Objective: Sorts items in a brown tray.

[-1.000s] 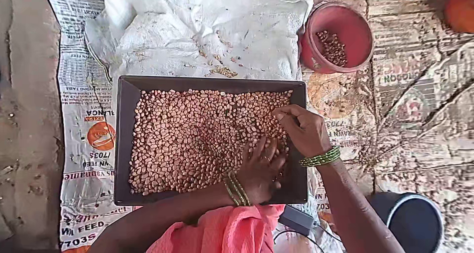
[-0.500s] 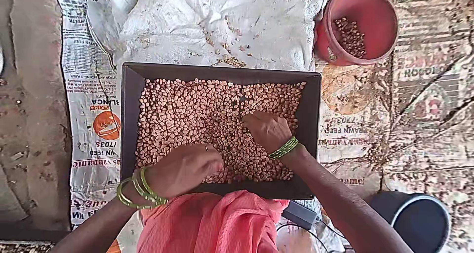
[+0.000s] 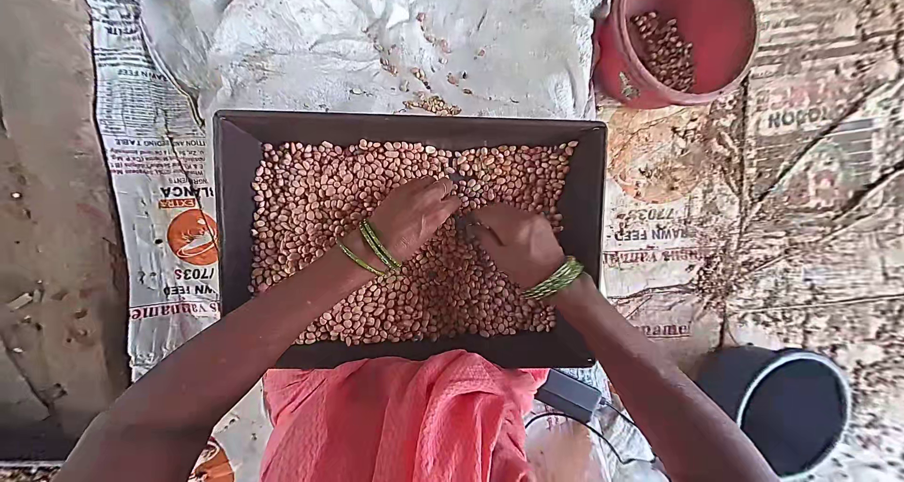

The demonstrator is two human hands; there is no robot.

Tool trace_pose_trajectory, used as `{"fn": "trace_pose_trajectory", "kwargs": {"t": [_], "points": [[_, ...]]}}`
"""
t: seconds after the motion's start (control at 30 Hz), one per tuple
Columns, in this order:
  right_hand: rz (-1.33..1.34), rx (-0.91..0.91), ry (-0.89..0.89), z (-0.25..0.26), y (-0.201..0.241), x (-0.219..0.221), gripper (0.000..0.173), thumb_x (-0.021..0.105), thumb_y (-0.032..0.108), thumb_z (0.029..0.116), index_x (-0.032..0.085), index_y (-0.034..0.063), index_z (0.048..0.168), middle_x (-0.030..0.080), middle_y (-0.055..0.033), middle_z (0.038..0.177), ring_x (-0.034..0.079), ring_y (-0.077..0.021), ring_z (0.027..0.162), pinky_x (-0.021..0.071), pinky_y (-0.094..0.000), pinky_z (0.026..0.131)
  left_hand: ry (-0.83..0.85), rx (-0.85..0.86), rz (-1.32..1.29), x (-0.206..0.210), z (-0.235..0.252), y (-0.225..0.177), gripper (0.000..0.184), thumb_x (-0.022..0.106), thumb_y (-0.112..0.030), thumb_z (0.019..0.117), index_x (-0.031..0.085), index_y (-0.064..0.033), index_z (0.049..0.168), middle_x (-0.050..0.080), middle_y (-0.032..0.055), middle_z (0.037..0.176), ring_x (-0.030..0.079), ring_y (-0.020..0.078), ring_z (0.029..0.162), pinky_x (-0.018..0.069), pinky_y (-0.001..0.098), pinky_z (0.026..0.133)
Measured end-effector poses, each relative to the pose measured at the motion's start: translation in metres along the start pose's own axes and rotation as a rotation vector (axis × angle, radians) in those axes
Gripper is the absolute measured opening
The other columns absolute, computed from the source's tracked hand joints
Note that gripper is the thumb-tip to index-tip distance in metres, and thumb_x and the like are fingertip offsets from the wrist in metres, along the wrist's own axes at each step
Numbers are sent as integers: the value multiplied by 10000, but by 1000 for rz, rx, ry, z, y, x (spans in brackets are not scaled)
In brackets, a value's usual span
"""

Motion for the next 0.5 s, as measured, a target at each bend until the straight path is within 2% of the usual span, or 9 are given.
{"fn": "trace_pose_trajectory", "kwargs": {"t": [0.07, 0.13, 0.2, 0.27, 0.3, 0.37, 0.4, 0.47, 0.5], "points": [[-197, -123, -12, 4, 3, 18, 188, 595, 106, 994, 744, 20, 1072, 709, -181, 936, 726, -368, 821, 585, -526, 645, 20, 24, 33, -2, 1, 0, 154, 614, 0, 974, 735, 25, 1066, 687, 226, 1031, 696, 389, 977, 576, 461, 875], [-282, -187, -31, 6, 3, 26, 167, 595, 81, 985, 735, 4, 1037, 704, -183, 909, 726, -371, 796, 589, -494, 610, 58, 27, 57, -2, 2, -1, 169, 600, 25, 970, 727, 33, 1082, 682, 228, 1041, 692, 392, 987, 575, 459, 875], [-265, -148, 6, 8, 4, 27, 174, 588, 96, 989, 717, -15, 1023, 698, -192, 897, 725, -381, 787, 583, -511, 613, 117, 4, 58, -4, 4, -3, 192, 604, 3, 974, 703, 52, 1131, 681, 247, 1116, 685, 413, 1056, 561, 478, 924], [-63, 45, 94, 12, 7, 14, 217, 598, 159, 1004, 705, -15, 1076, 726, -183, 966, 732, -355, 854, 584, -552, 733, 167, -66, -9, -4, 8, -2, 206, 632, -56, 966, 675, 68, 1126, 660, 258, 1138, 669, 427, 1081, 552, 510, 926], [103, 137, 97, 13, 5, 3, 220, 625, 172, 997, 707, -2, 1103, 727, -146, 934, 715, -284, 810, 583, -499, 743, 151, -119, -75, -5, 8, 0, 224, 656, -107, 955, 681, 60, 1103, 664, 248, 1114, 676, 413, 1051, 556, 522, 897], [509, 242, 44, 6, -7, -19, 152, 583, 159, 980, 651, 50, 1062, 604, 3, 744, 533, -69, 571, 468, -263, 533, 60, -226, -244, -16, 4, 4, 232, 662, -188, 953, 696, 28, 1032, 673, 212, 1034, 691, 360, 920, 566, 528, 805], [718, 274, 32, 2, -14, -28, 110, 517, 155, 956, 608, 114, 1003, 578, 73, 720, 514, -6, 541, 453, -193, 492, 9, -263, -318, -25, 1, 5, 208, 666, -182, 948, 696, 16, 1005, 681, 192, 1006, 689, 322, 880, 568, 497, 791], [939, 308, 68, -7, -26, -41, 172, 429, 137, 924, 590, 161, 981, 678, 72, 859, 592, -5, 603, 510, -178, 528, -106, -288, -409, -41, -7, 7, 160, 674, -145, 933, 696, 6, 982, 699, 146, 944, 689, 218, 819, 580, 384, 761], [899, 317, 87, -9, -27, -43, 204, 429, 116, 915, 599, 138, 1026, 707, 50, 930, 611, -15, 629, 521, -190, 549, -151, -298, -436, -47, -10, 8, 138, 668, -127, 921, 686, -1, 973, 706, 118, 913, 682, 162, 795, 570, 328, 745]]}}
Point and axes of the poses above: each hand's wrist, its own z-axis towards the middle knuckle, its own x-axis out of the palm, y = z × x, the point moved 1 cm from there along z, towards the middle knuckle
